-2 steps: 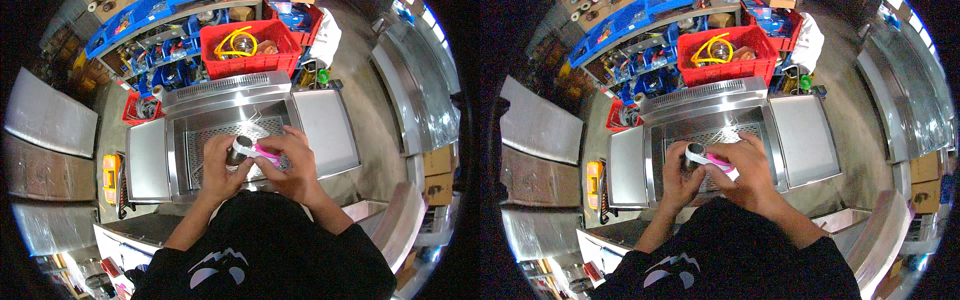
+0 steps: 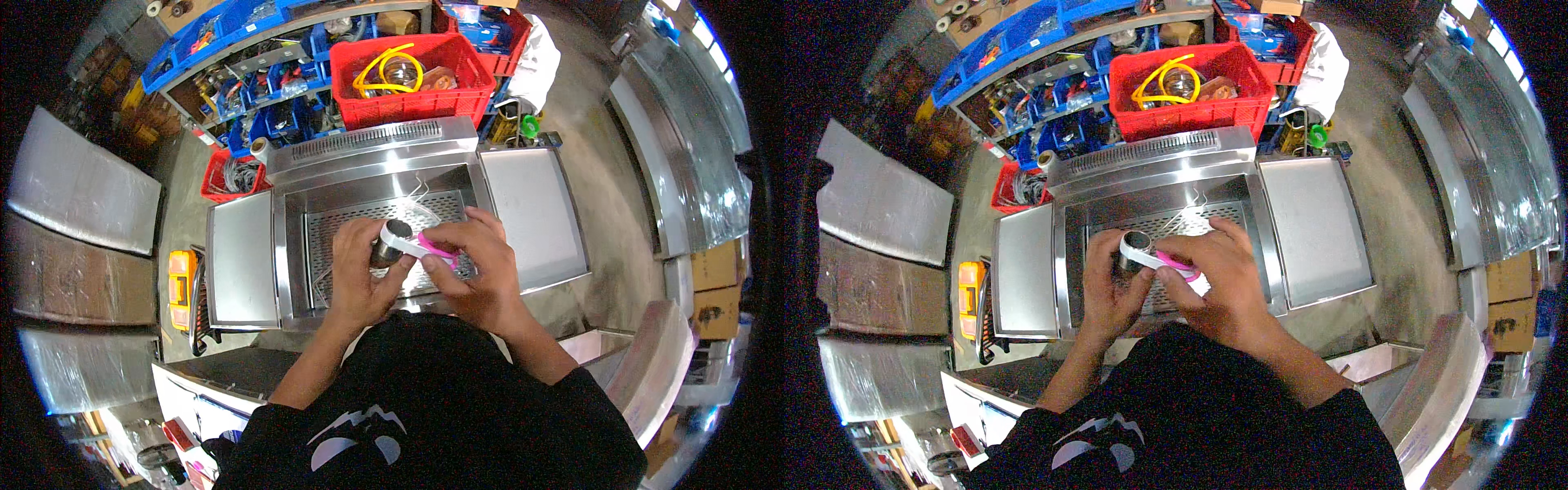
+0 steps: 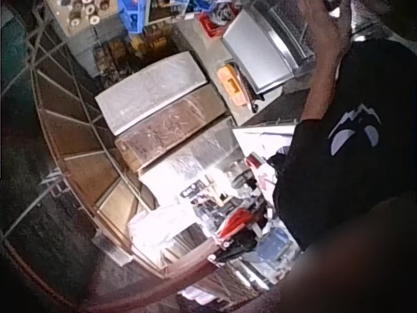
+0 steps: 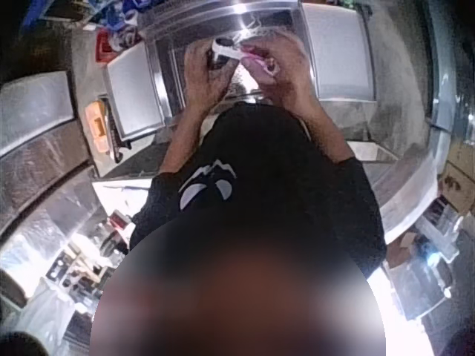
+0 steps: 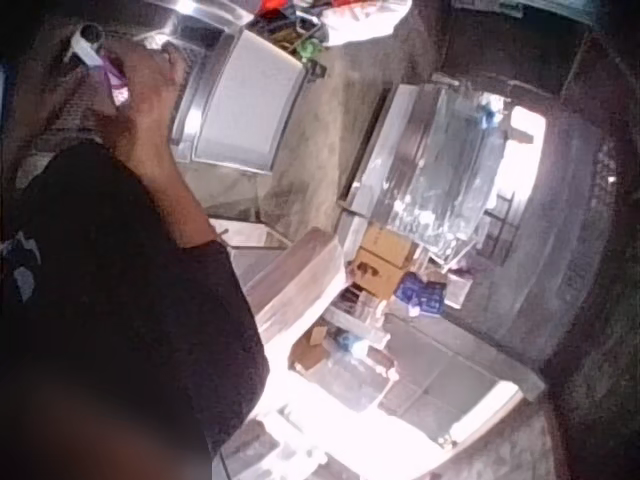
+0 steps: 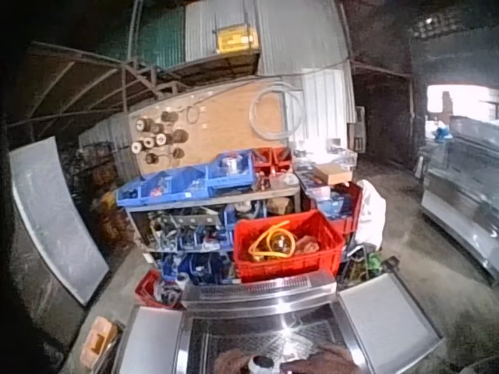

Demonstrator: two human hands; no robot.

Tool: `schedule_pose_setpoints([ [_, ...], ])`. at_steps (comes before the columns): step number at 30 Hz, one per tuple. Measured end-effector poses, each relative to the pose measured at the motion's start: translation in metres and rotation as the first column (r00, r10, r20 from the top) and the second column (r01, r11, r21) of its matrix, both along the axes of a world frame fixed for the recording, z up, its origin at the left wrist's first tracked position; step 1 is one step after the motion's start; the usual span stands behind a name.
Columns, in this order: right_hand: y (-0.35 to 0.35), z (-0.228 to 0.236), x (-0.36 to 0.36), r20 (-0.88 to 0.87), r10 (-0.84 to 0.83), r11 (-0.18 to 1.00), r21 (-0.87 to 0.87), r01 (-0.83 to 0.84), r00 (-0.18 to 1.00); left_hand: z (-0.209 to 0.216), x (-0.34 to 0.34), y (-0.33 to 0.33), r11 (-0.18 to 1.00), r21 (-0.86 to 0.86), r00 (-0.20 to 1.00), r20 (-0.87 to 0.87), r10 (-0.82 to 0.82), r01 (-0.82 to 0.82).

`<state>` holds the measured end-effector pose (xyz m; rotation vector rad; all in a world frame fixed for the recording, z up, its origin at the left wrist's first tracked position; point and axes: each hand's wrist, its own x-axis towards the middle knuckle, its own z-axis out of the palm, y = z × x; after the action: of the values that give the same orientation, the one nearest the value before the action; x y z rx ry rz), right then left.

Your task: The person kneels and installs a cylindrical metal hinge pin into a stainless steel cabinet door, then stands and wraps white tape around a brass fitting before joining it to a metal pipe.

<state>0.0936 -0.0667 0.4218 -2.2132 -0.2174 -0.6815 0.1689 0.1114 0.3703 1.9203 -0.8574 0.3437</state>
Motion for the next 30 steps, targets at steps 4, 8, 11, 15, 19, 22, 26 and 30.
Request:
schedule_pose_setpoints([
  [4, -0.001, 0.0, 0.0, -0.02, 0.01, 1.0, -0.027, -0.011, 1.0, 0.005, 0.007, 0.002, 0.996, 0.066, 0.998, 0.007, 0.057, -0.058],
  [8, 0.002, -0.001, -0.002, -0.001, -0.018, 1.0, -0.023, 0.018, 1.0, 0.005, 0.002, 0.002, 0.999, 0.041, 0.986, -0.164, 0.026, -0.019],
  [11, 0.003, -0.002, -0.002, 0.038, -0.069, 0.997, -0.042, 0.071, 0.997, -0.001, -0.004, -0.004, 0.983, -0.182, 0.941, -0.331, -0.075, 0.014],
  [15, 0.001, -0.001, -0.002, 0.059, -0.106, 0.993, -0.049, 0.109, 0.993, -0.008, -0.014, -0.006, 0.953, -0.301, 0.896, -0.416, -0.154, 0.024],
  [19, -0.003, 0.003, -0.002, 0.069, -0.13, 0.987, -0.089, 0.136, 0.989, -0.01, -0.016, -0.01, 0.884, -0.468, 0.771, -0.563, -0.298, 0.0],
  [22, -0.008, 0.005, -0.001, 0.079, -0.127, 0.988, -0.082, 0.134, 0.989, -0.01, -0.013, -0.014, 0.828, -0.56, 0.73, -0.57, -0.377, -0.01],
  [26, -0.011, 0.005, 0.001, 0.073, -0.108, 0.99, -0.08, 0.113, 0.992, -0.007, -0.013, -0.018, 0.731, -0.682, 0.622, -0.569, -0.537, 0.008],
  [30, -0.012, 0.006, 0.001, 0.069, -0.112, 0.989, -0.085, 0.117, 0.991, -0.004, -0.011, -0.019, 0.667, -0.745, 0.489, -0.58, -0.652, 0.006],
])
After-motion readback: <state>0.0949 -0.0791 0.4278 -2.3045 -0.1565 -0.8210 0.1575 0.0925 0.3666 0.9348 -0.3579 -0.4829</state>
